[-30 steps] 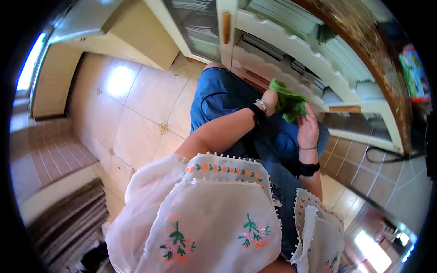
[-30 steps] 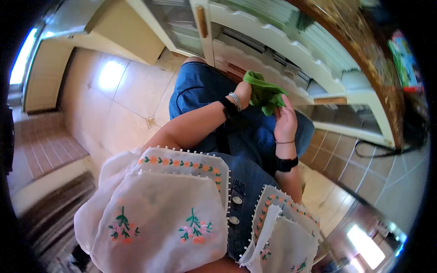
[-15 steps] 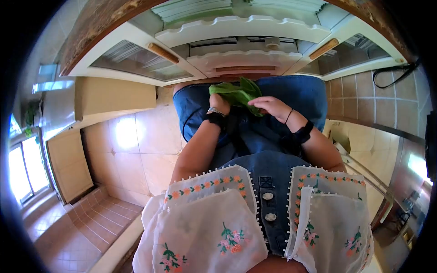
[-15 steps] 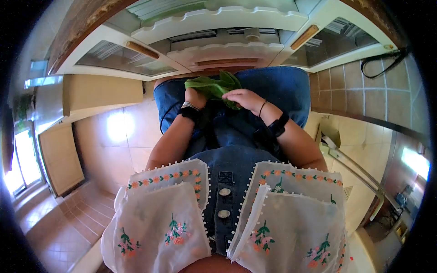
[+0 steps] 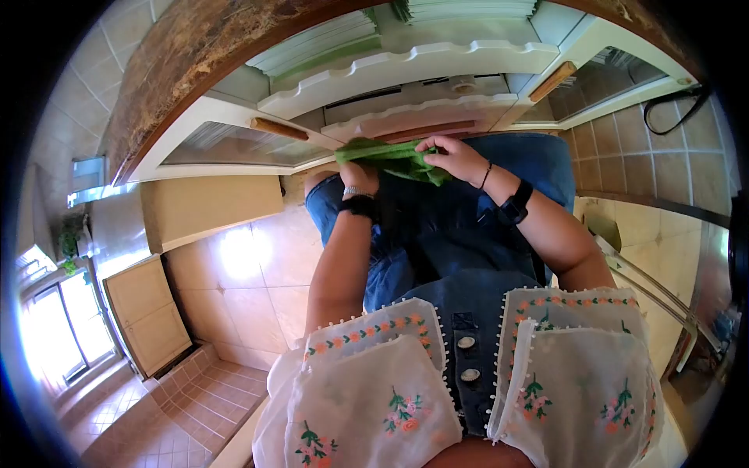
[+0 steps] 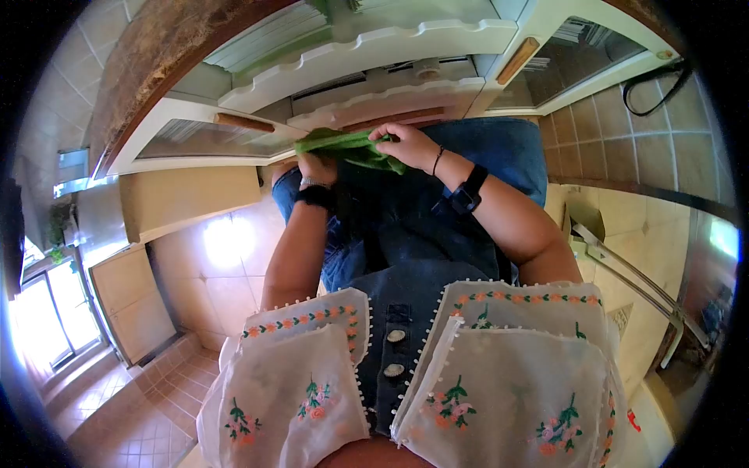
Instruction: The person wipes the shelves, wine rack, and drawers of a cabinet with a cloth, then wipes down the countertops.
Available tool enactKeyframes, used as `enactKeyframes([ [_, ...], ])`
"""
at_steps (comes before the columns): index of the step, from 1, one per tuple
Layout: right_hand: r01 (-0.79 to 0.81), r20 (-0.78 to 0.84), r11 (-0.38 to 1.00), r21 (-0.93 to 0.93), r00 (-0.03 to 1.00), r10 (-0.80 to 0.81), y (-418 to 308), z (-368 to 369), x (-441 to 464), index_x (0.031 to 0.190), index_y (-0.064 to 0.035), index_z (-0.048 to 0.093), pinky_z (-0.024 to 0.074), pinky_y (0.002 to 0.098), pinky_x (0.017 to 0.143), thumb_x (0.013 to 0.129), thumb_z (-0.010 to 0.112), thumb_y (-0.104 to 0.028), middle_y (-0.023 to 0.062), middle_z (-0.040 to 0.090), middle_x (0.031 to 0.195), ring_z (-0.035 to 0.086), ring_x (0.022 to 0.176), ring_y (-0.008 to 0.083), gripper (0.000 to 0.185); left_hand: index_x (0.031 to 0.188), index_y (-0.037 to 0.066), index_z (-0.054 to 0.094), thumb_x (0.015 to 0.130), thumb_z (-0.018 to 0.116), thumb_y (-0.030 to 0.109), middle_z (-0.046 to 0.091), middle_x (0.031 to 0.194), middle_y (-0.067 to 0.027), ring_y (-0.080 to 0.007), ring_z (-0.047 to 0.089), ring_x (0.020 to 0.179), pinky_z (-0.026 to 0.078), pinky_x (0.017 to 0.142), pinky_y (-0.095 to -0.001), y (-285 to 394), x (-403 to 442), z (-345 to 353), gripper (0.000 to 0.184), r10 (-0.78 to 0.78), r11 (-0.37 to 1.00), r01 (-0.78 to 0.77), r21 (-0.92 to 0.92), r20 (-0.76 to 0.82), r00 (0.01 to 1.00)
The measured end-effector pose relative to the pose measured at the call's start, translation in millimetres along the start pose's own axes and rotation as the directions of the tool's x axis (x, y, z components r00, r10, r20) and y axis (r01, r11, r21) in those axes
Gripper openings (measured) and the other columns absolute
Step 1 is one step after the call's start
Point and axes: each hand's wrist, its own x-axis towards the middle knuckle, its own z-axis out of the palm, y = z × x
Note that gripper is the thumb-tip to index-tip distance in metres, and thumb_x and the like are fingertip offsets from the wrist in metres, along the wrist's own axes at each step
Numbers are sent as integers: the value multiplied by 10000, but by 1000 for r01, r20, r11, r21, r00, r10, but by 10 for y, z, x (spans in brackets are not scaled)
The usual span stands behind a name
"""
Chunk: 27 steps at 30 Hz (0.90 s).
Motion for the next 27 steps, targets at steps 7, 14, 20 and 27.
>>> enactKeyframes([
  [7, 35, 96, 974, -224, 995, -14, 103, 309, 318, 1075, -101, 619, 446, 315, 844, 798, 578, -258, 111, 626, 1051, 586, 969, 231, 321, 1228, 25, 430, 923, 350, 344, 515, 1134, -147, -303, 516, 1002, 431, 832, -399, 338, 474, 327, 449, 206, 970, -119, 213, -452, 868],
  [14, -3, 182, 979, -202, 982, 41, 280, 452, 486, 1093, -90, 619, 442, 322, 868, 806, 568, -248, 115, 615, 1095, 586, 992, 236, 332, 1331, 42, 331, 900, 379, 334, 289, 1385, -224, -391, 372, 1200, 281, 1023, -425, -296, 1653, -805, 523, 243, -386, -349, 854, 459, 854],
  [20, -34, 127, 980, -194, 990, 59, 338, 179, 346, 1095, -92, 618, 444, 307, 857, 812, 561, -237, 109, 618, 1090, 589, 983, 219, 324, 1344, 30, 311, 862, 427, 330, 181, 1442, -196, -401, 244, 1279, 216, 1054, -448, -347, 846, -129, 579, 239, -398, -190, 898, 301, 923],
  [27, -109, -33, 994, 23, 993, 110, 432, -109, 10, 1095, -73, 617, 438, 273, 827, 825, 565, -203, 84, 632, 1052, 580, 938, 159, 304, 1355, 1, 279, 850, 401, 230, 133, 1459, -187, -378, 204, 1309, 164, 1075, -439, -753, 841, 66, 568, -126, -721, -334, 607, 359, 925],
])
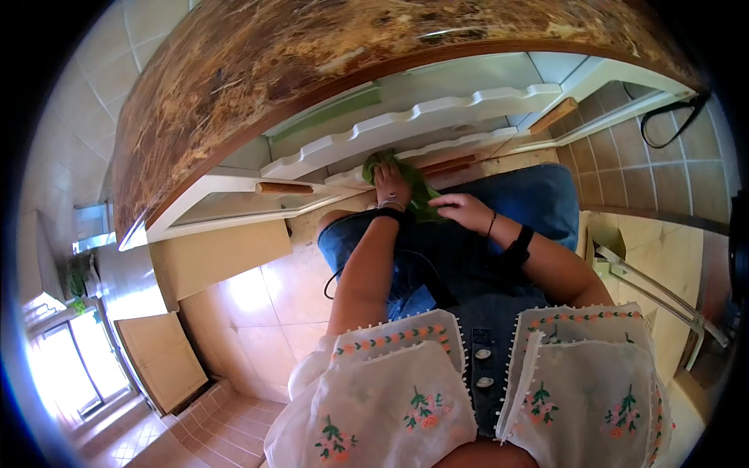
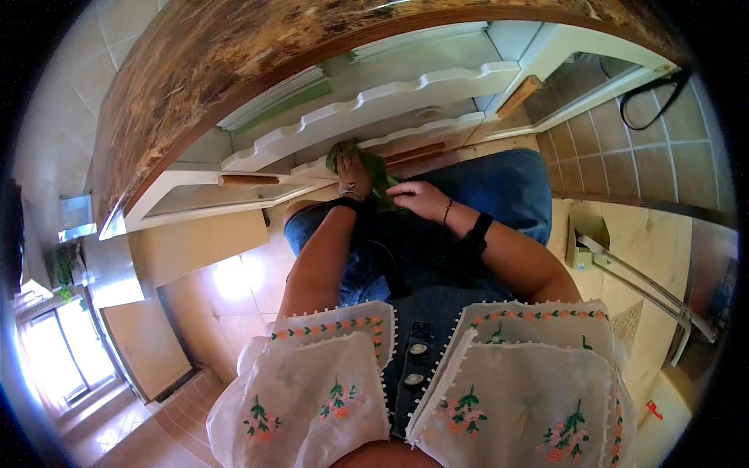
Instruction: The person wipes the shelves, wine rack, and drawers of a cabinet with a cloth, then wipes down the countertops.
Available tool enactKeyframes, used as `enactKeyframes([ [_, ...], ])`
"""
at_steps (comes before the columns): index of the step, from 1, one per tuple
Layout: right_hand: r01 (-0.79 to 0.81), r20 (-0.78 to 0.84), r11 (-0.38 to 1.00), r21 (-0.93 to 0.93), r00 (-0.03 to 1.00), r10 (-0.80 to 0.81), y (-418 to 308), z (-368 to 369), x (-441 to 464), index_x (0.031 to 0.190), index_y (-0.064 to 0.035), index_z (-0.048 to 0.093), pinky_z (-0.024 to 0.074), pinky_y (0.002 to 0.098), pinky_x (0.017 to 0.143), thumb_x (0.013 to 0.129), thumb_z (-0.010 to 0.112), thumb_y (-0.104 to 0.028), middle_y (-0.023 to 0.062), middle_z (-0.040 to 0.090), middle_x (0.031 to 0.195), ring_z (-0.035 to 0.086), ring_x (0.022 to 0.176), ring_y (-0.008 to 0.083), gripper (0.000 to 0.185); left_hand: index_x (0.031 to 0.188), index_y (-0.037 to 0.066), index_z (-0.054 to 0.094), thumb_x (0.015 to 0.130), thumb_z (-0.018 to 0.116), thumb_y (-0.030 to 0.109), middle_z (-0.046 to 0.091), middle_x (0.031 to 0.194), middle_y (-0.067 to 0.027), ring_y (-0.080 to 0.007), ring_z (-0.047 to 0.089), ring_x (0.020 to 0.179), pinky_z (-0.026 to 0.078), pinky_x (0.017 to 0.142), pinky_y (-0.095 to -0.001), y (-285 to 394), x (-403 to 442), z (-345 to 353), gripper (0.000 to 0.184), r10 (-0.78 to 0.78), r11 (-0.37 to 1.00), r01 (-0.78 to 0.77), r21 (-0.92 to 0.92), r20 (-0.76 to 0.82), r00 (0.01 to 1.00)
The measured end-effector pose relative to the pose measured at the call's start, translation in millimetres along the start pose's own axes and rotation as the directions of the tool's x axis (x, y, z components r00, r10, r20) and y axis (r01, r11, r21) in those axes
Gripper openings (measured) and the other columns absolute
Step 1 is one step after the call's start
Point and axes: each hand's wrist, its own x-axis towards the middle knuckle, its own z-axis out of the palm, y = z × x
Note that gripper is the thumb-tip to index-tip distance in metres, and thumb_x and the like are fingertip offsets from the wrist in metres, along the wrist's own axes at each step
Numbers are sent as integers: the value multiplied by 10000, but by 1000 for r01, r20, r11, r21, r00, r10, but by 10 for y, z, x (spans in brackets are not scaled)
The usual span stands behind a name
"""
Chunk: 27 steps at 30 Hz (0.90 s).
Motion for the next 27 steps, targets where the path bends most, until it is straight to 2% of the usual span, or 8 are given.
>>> enactKeyframes([
  [6, 42, -86, 983, 180, 996, -27, 70, -326, -322, 1096, -62, 616, 437, 247, 784, 837, 565, -172, 56, 631, 1010, 559, 881, 124, 287, 1367, 9, 259, 821, 442, 157, 97, 1466, -187, -373, 182, 1324, 232, 1064, -433, -33, 77, 205, 594, 162, 986, -156, 57, -141, 977],
  [8, 37, -175, 976, 215, 985, 1, -9, -411, -431, 1092, -65, 619, 436, 237, 753, 838, 563, -172, 33, 621, 970, 543, 830, 111, 281, 1375, 5, 230, 779, 494, 93, 98, 1463, -190, -385, 220, 1304, 301, 1035, -426, 207, -267, -279, 657, 94, 955, -133, -263, -156, 983],
  [11, 5, -186, 954, 299, 981, 54, -40, -509, -494, 1126, -75, 594, 426, 221, 708, 842, 544, -142, -5, 579, 881, 502, 750, 95, 296, 1363, -6, 236, 747, 516, 50, 124, 1449, -210, -399, 252, 1282, 332, 1013, -425, 282, -431, -413, 679, 39, 894, -110, -435, -167, 985],
  [15, 26, -220, 897, 440, 972, 80, -355, -583, -575, 1131, -80, 579, 443, 228, 721, 854, 512, -106, -12, 552, 919, 500, 758, 88, 285, 1333, -22, 262, 739, 508, 29, 155, 1429, -234, -413, 271, 1264, 329, 1011, -422, 354, -623, -635, 645, 7, 861, -172, -478, -329, 944],
  [17, 90, -218, 852, 516, 976, 28, -579, -635, -610, 1111, -70, 576, 461, 245, 766, 862, 499, -94, 8, 554, 994, 519, 826, 90, 262, 1292, -39, 294, 729, 513, 15, 172, 1414, -252, -427, 263, 1261, 306, 1023, -433, 423, -765, -907, 606, 51, 802, -338, -492, -508, 860],
  [22, 378, -301, 799, 468, 918, -258, -1238, -699, -601, 1098, -38, 565, 445, 250, 810, 855, 497, -71, 13, 555, 1009, 514, 876, 96, 255, 1265, -70, 304, 735, 534, 37, 144, 1406, -287, -464, 201, 1274, 248, 1033, -494, 492, -1112, -1678, 588, 76, 806, -474, -354, -732, 677],
  [24, 552, -298, 785, 281, 828, -476, -1492, -714, -596, 1105, -41, 563, 428, 255, 829, 836, 503, -50, 8, 551, 1021, 512, 910, 107, 275, 1265, -74, 309, 758, 549, 79, 94, 1408, -310, -473, 167, 1284, 242, 1029, -502, 465, -1196, -1939, 582, 81, 854, -474, -214, -846, 527],
  [27, 654, -287, 754, -61, 712, -640, -1833, -574, -485, 1124, -74, 559, 409, 274, 860, 835, 508, -81, 53, 527, 1090, 511, 995, 158, 294, 1276, -78, 322, 792, 574, 146, 56, 1421, -307, -482, 127, 1297, 218, 1027, -519, 334, -1071, -2229, 589, 46, 927, -344, -147, -869, 493],
])
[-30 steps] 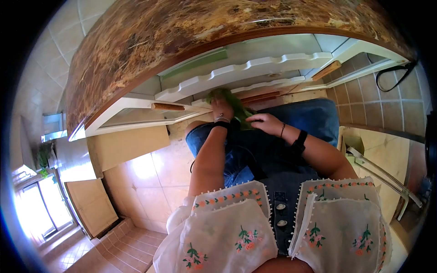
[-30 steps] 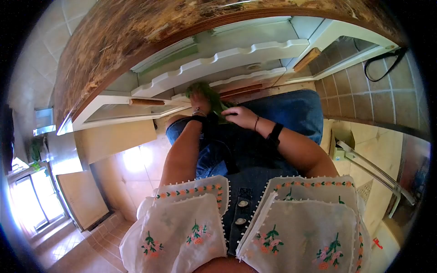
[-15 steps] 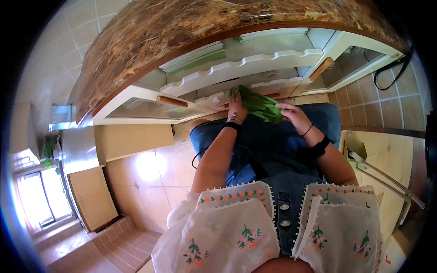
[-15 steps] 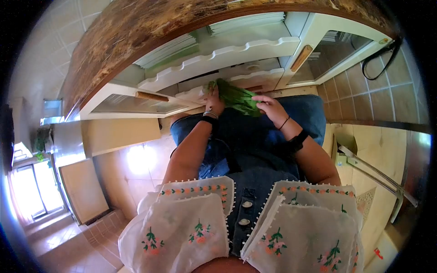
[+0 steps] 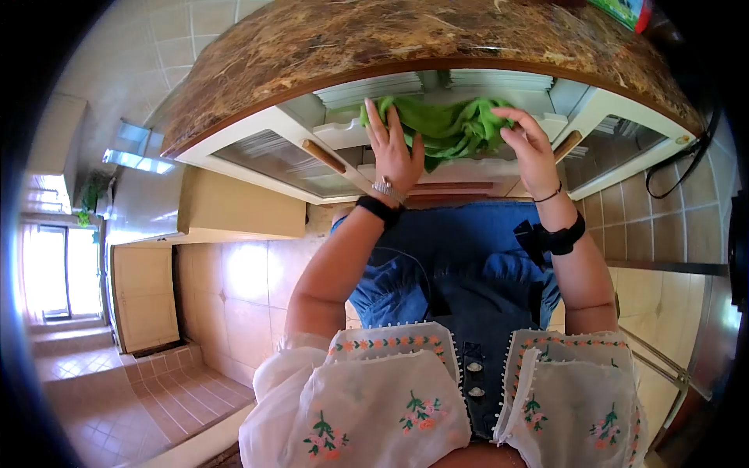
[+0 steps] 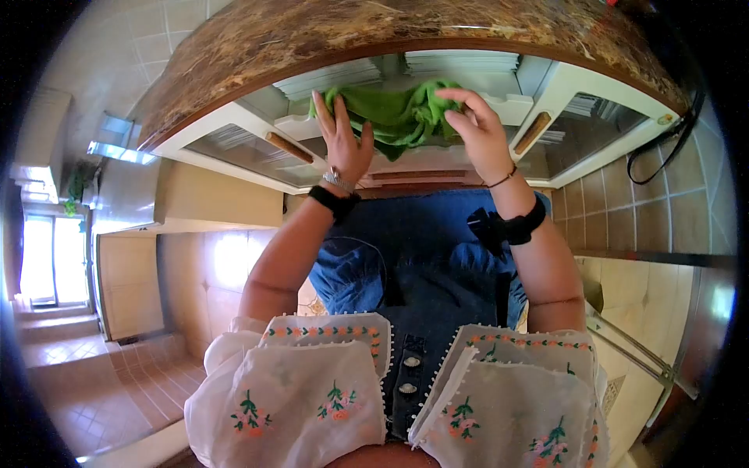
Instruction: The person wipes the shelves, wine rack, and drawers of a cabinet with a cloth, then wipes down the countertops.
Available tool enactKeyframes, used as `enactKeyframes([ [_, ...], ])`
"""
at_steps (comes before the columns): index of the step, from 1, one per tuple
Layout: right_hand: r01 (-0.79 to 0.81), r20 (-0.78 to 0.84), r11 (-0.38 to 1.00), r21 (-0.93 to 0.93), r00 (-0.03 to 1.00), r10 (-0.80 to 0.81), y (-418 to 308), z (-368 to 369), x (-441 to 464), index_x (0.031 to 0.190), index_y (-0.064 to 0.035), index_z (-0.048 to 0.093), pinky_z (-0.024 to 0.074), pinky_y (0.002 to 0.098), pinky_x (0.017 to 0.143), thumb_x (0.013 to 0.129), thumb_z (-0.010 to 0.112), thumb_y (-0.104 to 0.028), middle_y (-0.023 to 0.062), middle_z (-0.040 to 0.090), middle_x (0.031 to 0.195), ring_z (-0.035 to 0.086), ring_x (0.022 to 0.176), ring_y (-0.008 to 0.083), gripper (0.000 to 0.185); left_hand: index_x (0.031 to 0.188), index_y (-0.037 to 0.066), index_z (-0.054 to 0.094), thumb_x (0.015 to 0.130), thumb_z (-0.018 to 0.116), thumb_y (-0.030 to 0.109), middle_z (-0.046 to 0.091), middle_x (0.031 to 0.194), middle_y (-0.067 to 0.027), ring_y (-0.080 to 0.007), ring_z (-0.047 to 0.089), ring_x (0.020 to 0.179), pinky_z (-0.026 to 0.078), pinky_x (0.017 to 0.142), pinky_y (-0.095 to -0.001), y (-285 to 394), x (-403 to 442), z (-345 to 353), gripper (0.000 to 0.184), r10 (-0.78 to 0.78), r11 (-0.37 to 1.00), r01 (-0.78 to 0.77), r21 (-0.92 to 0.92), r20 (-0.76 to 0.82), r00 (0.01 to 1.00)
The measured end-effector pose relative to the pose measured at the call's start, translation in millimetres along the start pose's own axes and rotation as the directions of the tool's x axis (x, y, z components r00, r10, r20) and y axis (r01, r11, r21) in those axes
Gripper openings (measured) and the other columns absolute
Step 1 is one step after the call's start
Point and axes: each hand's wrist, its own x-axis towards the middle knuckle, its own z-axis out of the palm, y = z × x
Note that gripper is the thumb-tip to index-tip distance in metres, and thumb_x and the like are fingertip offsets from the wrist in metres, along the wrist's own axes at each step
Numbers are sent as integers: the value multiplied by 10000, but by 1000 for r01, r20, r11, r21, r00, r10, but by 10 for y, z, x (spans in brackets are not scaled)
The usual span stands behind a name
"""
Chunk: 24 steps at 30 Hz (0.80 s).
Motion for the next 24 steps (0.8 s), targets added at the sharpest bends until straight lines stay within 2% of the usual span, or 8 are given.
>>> enactKeyframes([
  [2, 219, 68, 865, -452, 975, -211, -72, 178, 156, 1147, -95, 544, 400, 332, 907, 834, 514, -130, 139, 494, 1155, 498, 1068, 284, 316, 1270, -40, 389, 825, 545, 258, 54, 1427, -295, -482, 151, 1289, 187, 1034, -541, -151, 154, 51, 557, -62, 990, 63, 125, -14, 998],
  [3, 209, 80, 782, -588, 976, -201, -36, 282, 218, 1164, -98, 531, 408, 361, 913, 817, 547, -163, 165, 482, 1176, 484, 1064, 340, 354, 1270, -40, 389, 825, 545, 258, 54, 1427, -295, -482, 151, 1289, 187, 1034, -541, -204, 177, 94, 557, -70, 988, 74, 133, -31, 997],
  [5, 235, 170, 536, -811, 971, -169, 286, 376, 360, 1176, -108, 527, 378, 391, 949, 806, 577, -207, 170, 490, 1157, 466, 1089, 339, 386, 1268, 5, 416, 858, 488, 311, 119, 1432, -246, -447, 307, 1215, 196, 1026, -552, -293, 175, 197, 516, -76, 964, 33, 264, 153, 985],
  [6, 288, 228, 278, -916, 946, -229, 577, 379, 374, 1201, -133, 509, 315, 443, 990, 788, 607, -266, 155, 480, 1153, 421, 1134, 339, 445, 1258, 27, 436, 878, 464, 331, 273, 1396, -186, -389, 359, 1187, 186, 1029, -551, -316, 134, 226, 487, -90, 948, -6, 318, 287, 954],
  [13, 226, 208, 178, -958, 971, -115, 713, 458, 358, 1245, -167, 459, 257, 509, 1010, 774, 631, -290, 120, 440, 1191, 354, 1179, 362, 516, 1297, 63, 399, 903, 421, 371, 452, 1281, -141, -358, 354, 1192, 157, 1036, -562, -312, 97, 183, 500, -122, 944, -28, 329, 429, 895],
  [15, 239, 217, 156, -958, 965, -145, 768, 455, 348, 1243, -166, 460, 259, 511, 1008, 774, 630, -278, 119, 438, 1192, 355, 1179, 359, 511, 1319, 62, 353, 900, 433, 361, 441, 1290, -138, -359, 342, 1204, 139, 1037, -566, -422, -27, 331, 521, 33, 938, -109, 328, 227, 973],
  [19, 244, 221, 147, -959, 963, -155, 751, 453, 300, 1239, -193, 462, 255, 531, 1005, 758, 618, -197, 127, 427, 1200, 351, 1184, 361, 506, 1328, 88, 325, 878, 486, 330, 444, 1292, -123, -341, 333, 1221, 94, 1058, -534, -458, -35, 315, 536, 17, 966, -83, 244, 262, 965],
  [24, 189, 180, 97, -977, 979, -92, 726, 669, 253, 1250, -149, 476, 175, 588, 1017, 821, 456, -164, 146, 417, 1250, 291, 1241, 375, 430, 1351, 201, 341, 840, 554, 298, 467, 1272, -51, -269, 429, 1155, 263, 1026, -454, -675, -28, 159, 563, 173, 896, -273, 350, 292, 941],
])
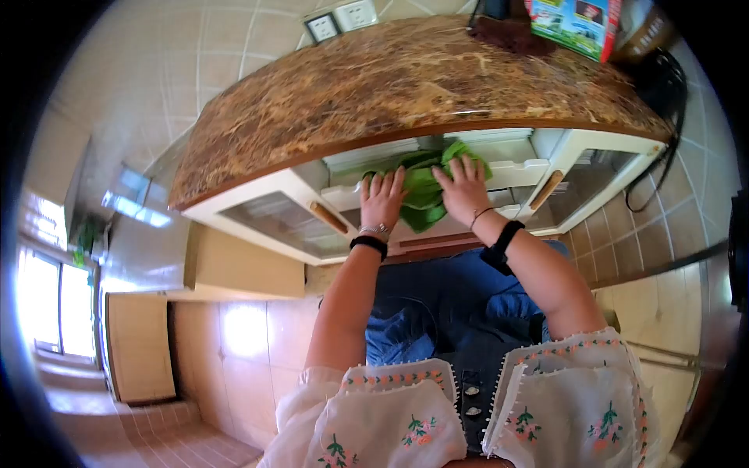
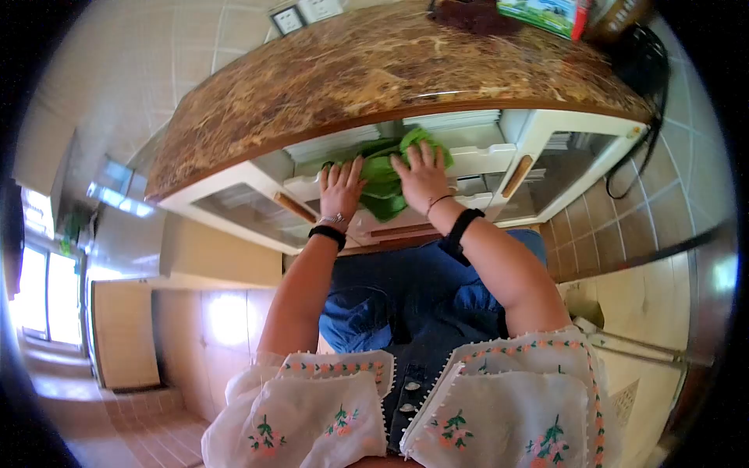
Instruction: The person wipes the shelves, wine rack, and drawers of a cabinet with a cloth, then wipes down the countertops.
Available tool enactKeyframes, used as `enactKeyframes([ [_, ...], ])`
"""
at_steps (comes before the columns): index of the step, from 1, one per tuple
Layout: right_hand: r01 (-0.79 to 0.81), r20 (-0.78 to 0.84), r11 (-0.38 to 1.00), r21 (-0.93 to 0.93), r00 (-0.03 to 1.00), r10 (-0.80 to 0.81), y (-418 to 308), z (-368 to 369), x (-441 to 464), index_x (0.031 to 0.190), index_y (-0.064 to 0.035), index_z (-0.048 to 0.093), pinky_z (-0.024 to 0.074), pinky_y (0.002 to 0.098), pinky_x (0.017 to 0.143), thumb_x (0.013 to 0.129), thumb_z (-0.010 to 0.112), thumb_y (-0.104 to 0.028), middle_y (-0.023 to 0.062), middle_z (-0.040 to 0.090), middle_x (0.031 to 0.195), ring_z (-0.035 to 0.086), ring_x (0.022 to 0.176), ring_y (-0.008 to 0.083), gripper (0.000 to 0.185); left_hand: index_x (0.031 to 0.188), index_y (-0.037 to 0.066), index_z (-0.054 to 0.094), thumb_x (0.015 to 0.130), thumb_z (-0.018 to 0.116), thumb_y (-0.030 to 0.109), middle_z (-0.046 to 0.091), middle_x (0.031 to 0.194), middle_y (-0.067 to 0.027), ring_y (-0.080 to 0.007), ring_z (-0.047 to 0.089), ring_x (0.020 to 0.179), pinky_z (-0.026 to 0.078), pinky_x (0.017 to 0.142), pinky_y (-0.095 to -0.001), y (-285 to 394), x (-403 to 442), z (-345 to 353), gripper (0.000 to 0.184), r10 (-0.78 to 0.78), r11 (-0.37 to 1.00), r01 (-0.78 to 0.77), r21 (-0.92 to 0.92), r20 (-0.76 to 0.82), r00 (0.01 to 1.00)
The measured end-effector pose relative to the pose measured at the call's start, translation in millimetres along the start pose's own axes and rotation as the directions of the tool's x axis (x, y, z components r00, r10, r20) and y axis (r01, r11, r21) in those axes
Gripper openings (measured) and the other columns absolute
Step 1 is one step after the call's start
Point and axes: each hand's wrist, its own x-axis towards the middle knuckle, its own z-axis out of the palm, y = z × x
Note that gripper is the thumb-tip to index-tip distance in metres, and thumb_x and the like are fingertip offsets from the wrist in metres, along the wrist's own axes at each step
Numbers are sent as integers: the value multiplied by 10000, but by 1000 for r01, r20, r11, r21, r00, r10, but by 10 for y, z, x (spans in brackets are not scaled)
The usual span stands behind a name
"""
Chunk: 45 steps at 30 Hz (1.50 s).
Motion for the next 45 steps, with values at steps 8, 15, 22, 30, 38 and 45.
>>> enactKeyframes([
  [8, 60, 82, 991, 121, 994, -70, -600, 26, 209, 1318, -70, 376, 113, 597, 1037, 848, 383, -193, 149, 408, 1316, 293, 1276, 346, 486, 1334, 155, 369, 758, 612, 301, 468, 1277, -54, -249, 461, 1132, 217, 1070, -445, -648, -235, 17, 642, -50, 973, 39, 228, 42, 998],
  [15, 136, -114, 972, 192, 987, -116, -1086, 321, 425, 1266, -67, 448, 130, 509, 1074, 838, 413, -235, 114, 469, 1268, 415, 1201, 287, 462, 1333, 133, 350, 403, 823, 242, 326, 1389, -51, -283, 381, 1211, 214, 1081, -414, -692, -318, -216, 1049, -86, 964, 29, 265, 205, 975],
  [22, 193, -259, 958, 213, 956, -135, -935, 425, 322, 1264, -110, 451, 161, 447, 1085, 854, 383, -220, 91, 484, 1249, 434, 1184, 269, 430, 1313, 102, 370, 668, 665, 122, 271, 1411, -89, -407, 316, 1226, 269, 1036, -476, -511, -353, -159, 710, -228, 960, 205, 191, 107, 968],
  [30, 212, -363, 930, 302, 927, -93, -748, 428, 231, 1207, -77, 492, 222, 431, 1080, 829, 435, -162, 78, 534, 1195, 474, 1140, 195, 392, 1331, -9, 295, 765, 567, 146, 205, 1427, -152, -428, 259, 1255, 231, 1045, -495, -254, -268, -159, 647, -327, 943, 305, 132, 195, 925],
  [38, 120, -328, 949, 291, 945, -19, -216, 429, 49, 1239, -155, 476, 186, 433, 1086, 852, 421, -181, 47, 480, 1273, 409, 1221, 196, 392, 1320, 60, 352, 764, 537, 111, 342, 1343, -176, -419, 236, 1262, 187, 1057, -508, 241, -13, -35, 588, -117, 993, 116, 16, 100, 988],
  [45, 101, -452, 947, 304, 890, 51, 154, 289, -152, 1171, -159, 535, 245, 429, 1048, 818, 464, -212, 33, 536, 1165, 430, 1181, 199, 364, 1333, 33, 312, 801, 520, 239, 395, 1295, -154, -385, 295, 1231, 156, 1056, -534, 669, 252, 115, 607, -50, 995, 55, -86, 65, 997],
])
